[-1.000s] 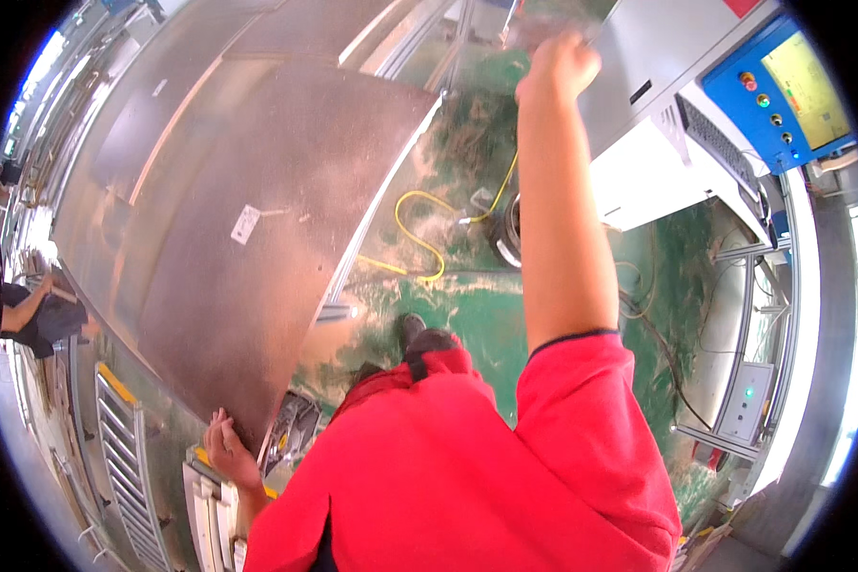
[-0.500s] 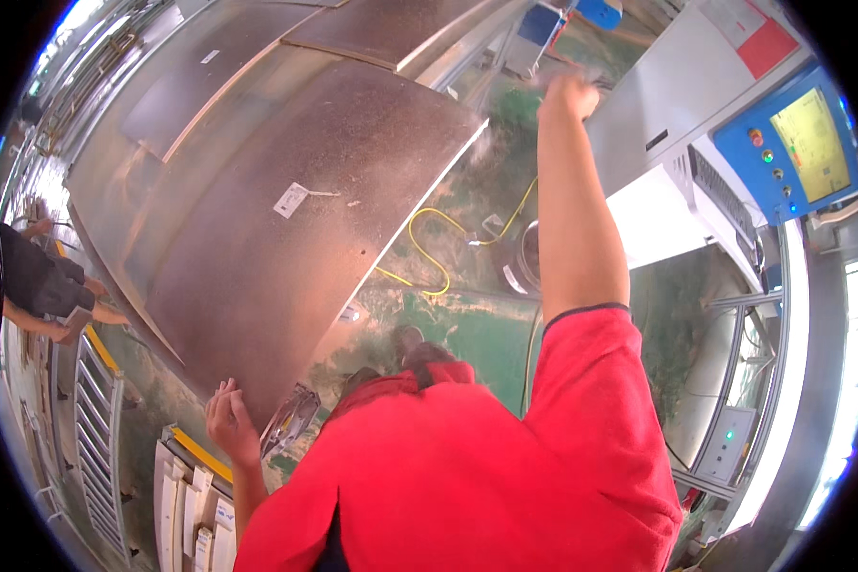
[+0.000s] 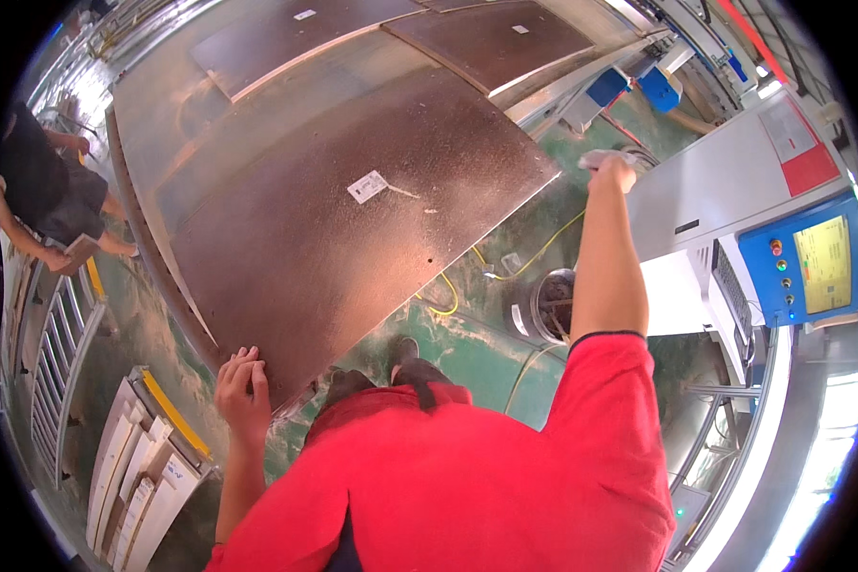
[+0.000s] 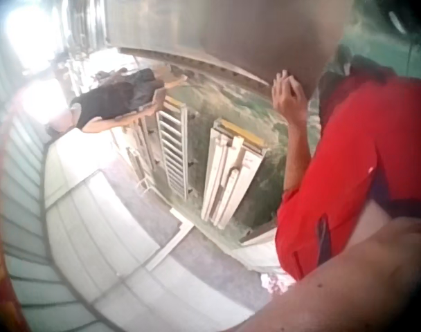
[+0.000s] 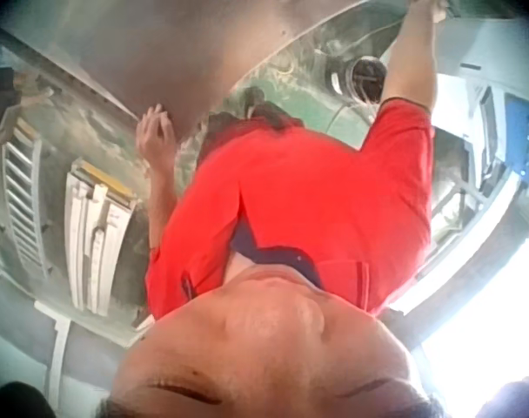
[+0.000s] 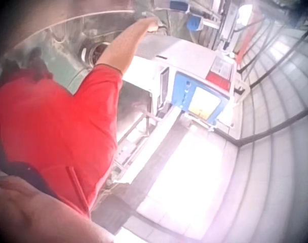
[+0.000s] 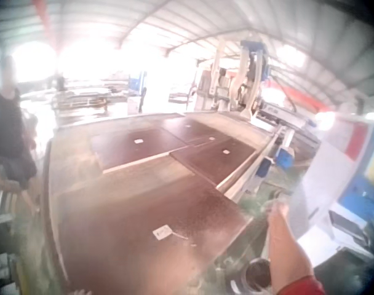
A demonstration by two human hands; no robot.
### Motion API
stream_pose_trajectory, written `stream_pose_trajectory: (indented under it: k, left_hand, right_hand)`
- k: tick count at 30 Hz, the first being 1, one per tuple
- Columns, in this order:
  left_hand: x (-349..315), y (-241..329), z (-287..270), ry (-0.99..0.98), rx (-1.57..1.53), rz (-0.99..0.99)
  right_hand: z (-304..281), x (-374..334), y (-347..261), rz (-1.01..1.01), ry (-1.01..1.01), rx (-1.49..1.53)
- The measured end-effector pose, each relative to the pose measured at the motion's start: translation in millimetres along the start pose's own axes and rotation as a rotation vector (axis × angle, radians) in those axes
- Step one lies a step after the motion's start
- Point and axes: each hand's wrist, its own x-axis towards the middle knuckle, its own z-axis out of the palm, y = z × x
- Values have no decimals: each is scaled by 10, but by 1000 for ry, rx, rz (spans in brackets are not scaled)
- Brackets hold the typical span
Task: The person wipes the edges and surfaces of wooden furniture panels with a cloth and then stacks them on top of each other.
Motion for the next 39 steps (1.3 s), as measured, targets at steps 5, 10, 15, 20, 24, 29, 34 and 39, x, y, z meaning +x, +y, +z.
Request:
stream_pose_trajectory:
  k: [5,10,15,20,24,29,34,39]
  left_hand:
    - [0,-21,37,1,-20,2]
    - [9,-54,34,-38,-23,-11]
    - [-38,-60,27,-53,-13,-49]
    - [15,-50,40,-68,-35,-61]
    - [32,-42,7,-88,-48,-46]
    - [17,-84,30,-80,-64,-44]
    - [89,-121,28,-90,-87,-32]
    - [134,-358,-26,54,-99,-13]
  right_hand:
    - [-174,56,807,184,-31,-57]
    - [-49,31,417,86,-135,41]
    - [-151,-28,-111,-381,199,-503]
    - [-198,-378,1026,102,38,-176]
    - [-23,-768,755,29,10,-134]
    - [-392,-609,668,-185,66,-386]
    - [-5,-316,936,-19,58,-367]
    - [186,-1036,1319,-212,-198,-581]
